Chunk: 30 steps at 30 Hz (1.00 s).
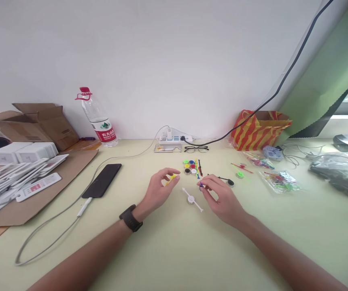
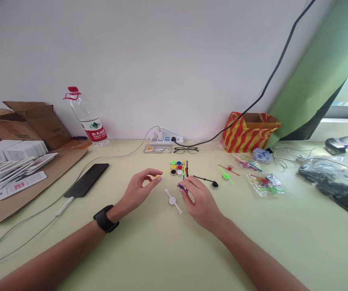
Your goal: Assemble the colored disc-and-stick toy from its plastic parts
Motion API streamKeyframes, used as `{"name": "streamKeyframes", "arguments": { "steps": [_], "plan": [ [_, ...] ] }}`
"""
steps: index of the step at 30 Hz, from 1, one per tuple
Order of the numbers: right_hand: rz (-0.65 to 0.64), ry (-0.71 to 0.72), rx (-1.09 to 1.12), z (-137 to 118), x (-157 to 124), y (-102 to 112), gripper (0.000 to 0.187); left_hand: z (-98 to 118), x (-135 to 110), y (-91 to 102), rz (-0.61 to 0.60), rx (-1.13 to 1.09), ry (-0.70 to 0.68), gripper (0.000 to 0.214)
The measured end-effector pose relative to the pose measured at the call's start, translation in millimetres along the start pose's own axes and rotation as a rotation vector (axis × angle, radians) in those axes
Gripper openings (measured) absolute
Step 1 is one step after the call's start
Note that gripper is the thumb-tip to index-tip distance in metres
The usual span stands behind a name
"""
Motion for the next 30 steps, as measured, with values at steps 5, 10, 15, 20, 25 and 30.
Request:
{"name": "streamKeyframes", "arguments": {
  "steps": [5, 10, 15, 20, 25, 30],
  "plan": [
    [-0.160, -0.007, -0.135, 6, -2, -6, 0.029, -32, 4, -0.5, 0.004, 0.166, 0.111, 0.038],
    [-0.331, -0.049, -0.108, -2, -6, -13, 0.031, -38, 2, -5.7, -0.073, 0.187, 0.108, 0.045],
    [-0.398, -0.056, -0.054, -4, -11, -22, 0.045, -23, -2, -10.5, -0.161, 0.108, 0.068, 0.038],
    [-0.341, -0.123, 0.061, -4, -13, -27, 0.067, 1, -14, -24.3, -0.377, -0.170, 0.015, 0.035],
    [-0.333, -0.089, 0.058, -7, -12, -28, 0.071, 8, -21, -32.9, -0.510, -0.494, 0.133, 0.040],
    [-0.426, -0.012, -0.035, -12, -12, -29, 0.045, -8, -14, -26.2, -0.364, -0.370, 0.202, 0.037]
  ]
}}
Point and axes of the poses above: each hand's wrist, its own x-axis towards the middle knuckle, its own y-axis out of the back of the hand, z = x × y, the point moved 4 cm from there along x, towards the middle knuckle, and after that the axes turned 1 degree about z, right-handed, at the moved point
